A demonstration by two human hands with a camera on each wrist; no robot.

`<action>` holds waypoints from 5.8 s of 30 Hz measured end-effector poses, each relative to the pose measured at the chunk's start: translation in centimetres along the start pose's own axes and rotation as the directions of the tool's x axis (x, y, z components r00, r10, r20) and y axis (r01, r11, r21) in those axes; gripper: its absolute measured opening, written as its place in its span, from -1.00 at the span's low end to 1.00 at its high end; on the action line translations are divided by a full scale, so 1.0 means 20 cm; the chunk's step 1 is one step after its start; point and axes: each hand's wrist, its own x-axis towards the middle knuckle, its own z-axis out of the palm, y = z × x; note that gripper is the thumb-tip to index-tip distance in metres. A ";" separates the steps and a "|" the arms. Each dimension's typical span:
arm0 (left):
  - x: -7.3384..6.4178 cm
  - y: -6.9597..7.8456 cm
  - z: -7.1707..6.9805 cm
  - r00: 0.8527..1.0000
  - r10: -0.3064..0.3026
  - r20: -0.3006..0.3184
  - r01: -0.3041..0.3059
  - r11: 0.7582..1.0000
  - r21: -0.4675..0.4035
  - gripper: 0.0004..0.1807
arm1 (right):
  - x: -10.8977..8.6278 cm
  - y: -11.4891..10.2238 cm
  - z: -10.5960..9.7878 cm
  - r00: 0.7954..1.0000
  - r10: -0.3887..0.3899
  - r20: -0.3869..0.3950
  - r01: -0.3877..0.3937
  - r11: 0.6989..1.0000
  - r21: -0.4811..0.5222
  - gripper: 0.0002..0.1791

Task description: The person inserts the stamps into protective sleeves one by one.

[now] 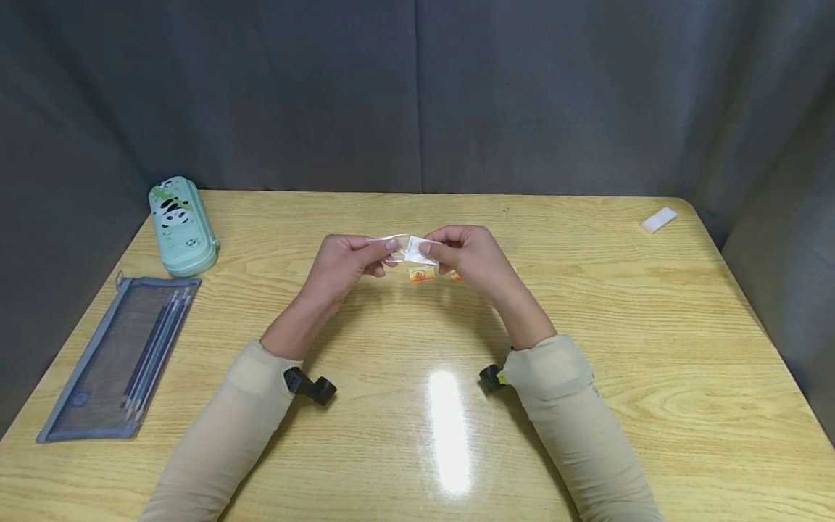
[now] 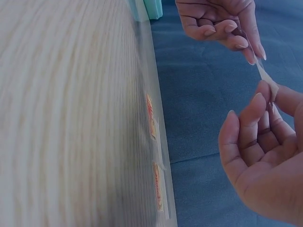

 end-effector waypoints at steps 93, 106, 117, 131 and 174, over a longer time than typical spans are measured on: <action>0.00 0.00 0.00 0.997 -0.035 0.075 0.034 0.999 0.012 -0.77 | -0.02 0.00 -0.02 0.991 0.051 0.125 -0.038 0.994 -0.101 -0.68; 0.00 -0.01 0.00 0.998 -0.046 0.052 0.046 0.999 -0.008 -0.76 | -0.01 -0.01 -0.01 0.985 0.035 0.169 -0.017 0.994 -0.109 -0.73; 0.00 0.00 0.02 0.999 -0.039 0.029 0.039 0.999 -0.014 -0.74 | -0.01 0.01 -0.02 0.990 0.013 0.138 0.000 0.995 -0.097 -0.72; 0.00 -0.01 0.02 0.999 -0.023 0.026 0.023 1.000 0.004 -0.76 | -0.01 0.00 -0.02 0.988 0.027 0.151 -0.009 0.993 -0.115 -0.72; 0.00 0.00 0.04 0.994 -0.074 0.081 0.082 0.991 -0.102 -0.77 | -0.02 -0.01 -0.01 1.000 0.006 0.024 -0.006 1.000 -0.002 -0.71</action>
